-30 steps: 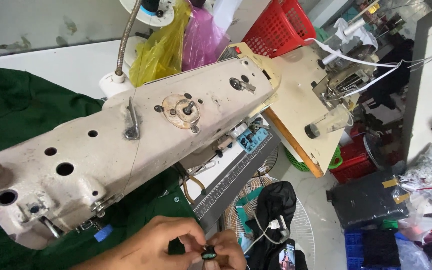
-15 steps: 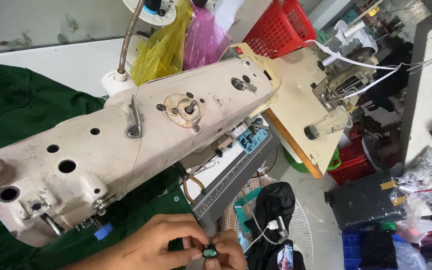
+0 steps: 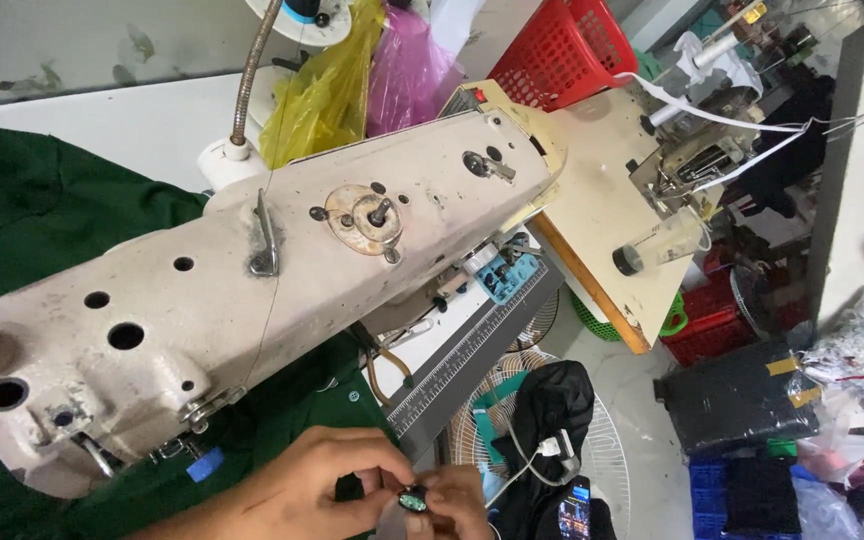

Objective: The person is working at a sewing machine, handling a small black object and a piece of green fabric. They use scissors to cut a thread and then manipulate the small object with their hands.

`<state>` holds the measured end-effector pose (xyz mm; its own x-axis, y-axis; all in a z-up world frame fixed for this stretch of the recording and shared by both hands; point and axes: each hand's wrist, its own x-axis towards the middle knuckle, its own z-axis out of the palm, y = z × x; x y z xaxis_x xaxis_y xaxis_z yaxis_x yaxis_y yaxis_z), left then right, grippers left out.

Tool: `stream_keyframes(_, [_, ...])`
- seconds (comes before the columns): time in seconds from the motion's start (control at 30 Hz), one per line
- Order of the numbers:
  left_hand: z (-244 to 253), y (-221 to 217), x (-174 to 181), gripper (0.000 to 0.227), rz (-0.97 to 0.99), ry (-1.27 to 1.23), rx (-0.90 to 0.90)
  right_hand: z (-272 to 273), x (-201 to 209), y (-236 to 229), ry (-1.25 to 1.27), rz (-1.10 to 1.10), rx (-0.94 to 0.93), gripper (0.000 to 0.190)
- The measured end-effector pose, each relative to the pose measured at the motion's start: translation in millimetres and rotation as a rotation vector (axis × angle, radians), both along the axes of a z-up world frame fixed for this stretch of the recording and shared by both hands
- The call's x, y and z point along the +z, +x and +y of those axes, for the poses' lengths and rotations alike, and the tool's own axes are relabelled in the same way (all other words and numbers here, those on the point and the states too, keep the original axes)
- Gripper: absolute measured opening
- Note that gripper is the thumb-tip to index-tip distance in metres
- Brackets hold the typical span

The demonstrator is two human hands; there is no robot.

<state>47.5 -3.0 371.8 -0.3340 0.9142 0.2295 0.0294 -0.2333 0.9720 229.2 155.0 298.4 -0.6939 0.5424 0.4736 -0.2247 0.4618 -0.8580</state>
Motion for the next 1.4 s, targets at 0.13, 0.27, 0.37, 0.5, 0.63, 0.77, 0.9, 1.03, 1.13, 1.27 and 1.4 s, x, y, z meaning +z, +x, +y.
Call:
stream_keyframes(0.13, [1.7, 0.8, -3.9, 0.018, -0.054, -0.057, -0.01, -7.9, 11.0, 2.2, 0.132, -0.144, -0.114, 0.013])
stream_keyframes(0.27, [0.8, -0.2, -3.3, 0.02, -0.012, -0.018, 0.0, -11.5, 11.2, -0.9, 0.103, -0.123, -0.111, 0.009])
stream_keyframes(0.37, [-0.2, 0.9, -4.6, 0.02, -0.069, -0.035, -0.034, -11.9, 8.7, -0.7, 0.059, -0.149, -0.157, 0.009])
stream_keyframes(0.5, [-1.7, 2.3, -10.3, 0.017, 0.033, 0.0, -0.008, -9.4, 2.1, -4.0, 0.087, -0.02, -0.078, 0.012])
stream_keyframes(0.63, [-3.0, 2.4, -12.4, 0.021, 0.044, -0.032, -0.057, -24.3, 13.8, -14.9, 0.067, 0.06, -0.138, 0.006])
stream_keyframes(0.77, [-3.0, 5.1, -8.9, 0.013, 0.064, 0.048, 0.032, -21.6, 13.0, -8.1, -0.044, 0.005, -0.104, 0.006])
stream_keyframes(0.9, [-3.5, 4.4, -10.7, 0.018, 0.038, 0.004, -0.036, -15.0, 10.6, -8.8, 0.008, -0.002, -0.051, 0.008])
stream_keyframes(1.03, [-4.3, 1.7, -7.0, 0.016, 0.035, 0.023, -0.037, -18.5, 9.0, -12.6, -0.103, 0.069, -0.005, 0.009])
stream_keyframes(1.13, [-2.6, 2.9, -6.3, 0.013, 0.058, 0.104, 0.009, -23.4, 15.6, -22.2, -0.07, 0.16, 0.008, 0.009])
stream_keyframes(1.27, [-1.1, 3.2, -11.4, 0.019, 0.032, 0.062, -0.061, -11.5, -4.4, -17.1, -0.117, 0.136, 0.011, 0.015])
stream_keyframes(1.4, [0.2, 4.0, -13.2, 0.019, 0.047, 0.101, -0.037, -16.6, -4.0, -20.2, -0.093, 0.247, -0.018, 0.02])
